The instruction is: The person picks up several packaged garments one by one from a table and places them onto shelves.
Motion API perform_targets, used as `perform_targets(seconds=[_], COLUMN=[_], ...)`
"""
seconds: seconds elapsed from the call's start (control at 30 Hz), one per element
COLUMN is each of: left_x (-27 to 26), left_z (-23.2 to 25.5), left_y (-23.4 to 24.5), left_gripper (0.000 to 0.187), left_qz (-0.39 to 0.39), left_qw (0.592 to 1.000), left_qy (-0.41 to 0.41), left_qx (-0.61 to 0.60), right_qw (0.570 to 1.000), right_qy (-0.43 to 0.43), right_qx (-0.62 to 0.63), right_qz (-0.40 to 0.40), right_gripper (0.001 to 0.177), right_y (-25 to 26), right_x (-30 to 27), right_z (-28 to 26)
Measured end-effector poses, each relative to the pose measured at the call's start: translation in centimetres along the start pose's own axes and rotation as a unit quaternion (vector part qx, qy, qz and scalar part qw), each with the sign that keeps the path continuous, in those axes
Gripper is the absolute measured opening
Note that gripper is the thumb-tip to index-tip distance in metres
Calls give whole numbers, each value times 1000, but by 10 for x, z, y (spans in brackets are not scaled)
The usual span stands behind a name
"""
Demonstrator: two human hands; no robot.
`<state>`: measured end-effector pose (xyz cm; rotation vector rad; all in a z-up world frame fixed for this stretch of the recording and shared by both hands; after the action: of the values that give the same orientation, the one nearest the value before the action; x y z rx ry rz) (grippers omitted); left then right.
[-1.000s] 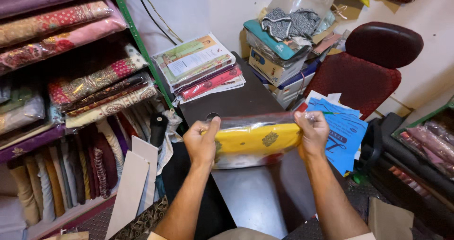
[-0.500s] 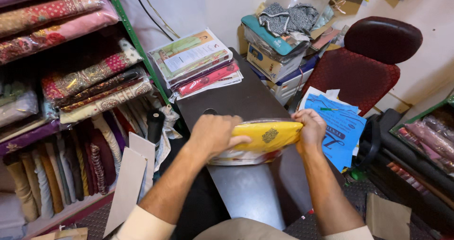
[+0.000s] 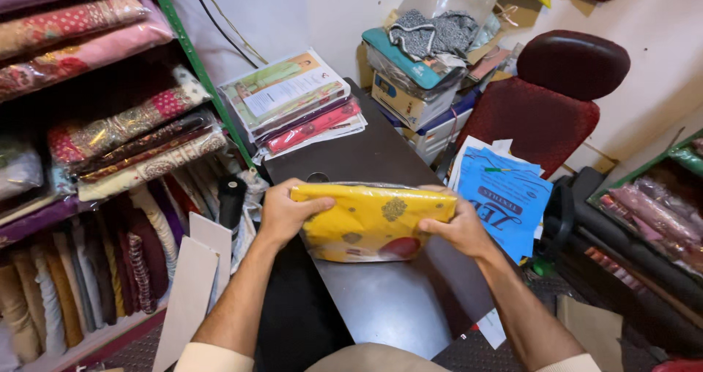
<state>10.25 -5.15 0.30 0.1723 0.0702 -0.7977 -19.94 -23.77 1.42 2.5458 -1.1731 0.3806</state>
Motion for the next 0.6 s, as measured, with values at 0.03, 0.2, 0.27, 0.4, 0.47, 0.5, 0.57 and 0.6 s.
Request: perform_targets(seconds=[0.03,0.2,0.27,0.4,0.47,0.5,0.57,0.6], left_x=[0,-20,-40,-94,-97,-92,-83,-80], left_z=[1,35,65,132,147,152,162,166], left_y=[7,47,84,121,139,165,208,228], left_gripper=[44,43,42,60,56,48,41,43], left_qz=[20,63,81,-36,-22,40,107,136], left_qw=[999,992,989,968,978,971,958,951], left_qy=[2,13,-8,-109,-100,-114,-133,-138], left_qx=[-27,-111,-126,-222,-184,-206,-229,-242], right_qw=[999,999,996,976,969,964,958,954], right_qy=[-31,1,27,50,57,53,52,23], right_qx=[9,-2,32,168,205,234,265,294], right_qz=[-9,42,74,126,126,116,98,44], right_gripper=[46,36,33,33,33,34,37,37], right_y=[-13,-36,-55,-111,-145,-166,-200,-221], right_x=[2,22,45,93,118,131,150,159], right_z=[-3,-23,-61,-142,-175,-193,-224,-232])
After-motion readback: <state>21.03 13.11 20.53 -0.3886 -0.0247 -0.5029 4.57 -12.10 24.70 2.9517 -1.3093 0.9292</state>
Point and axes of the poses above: each hand's wrist, its own x-axis towards the middle knuckle, its own y-axis out of the back of the hand, z = x × y, the point moved 9 cm from there along x, towards the middle knuckle, and after that the axes turned 6 degrees about y, right-handed, at the moved point
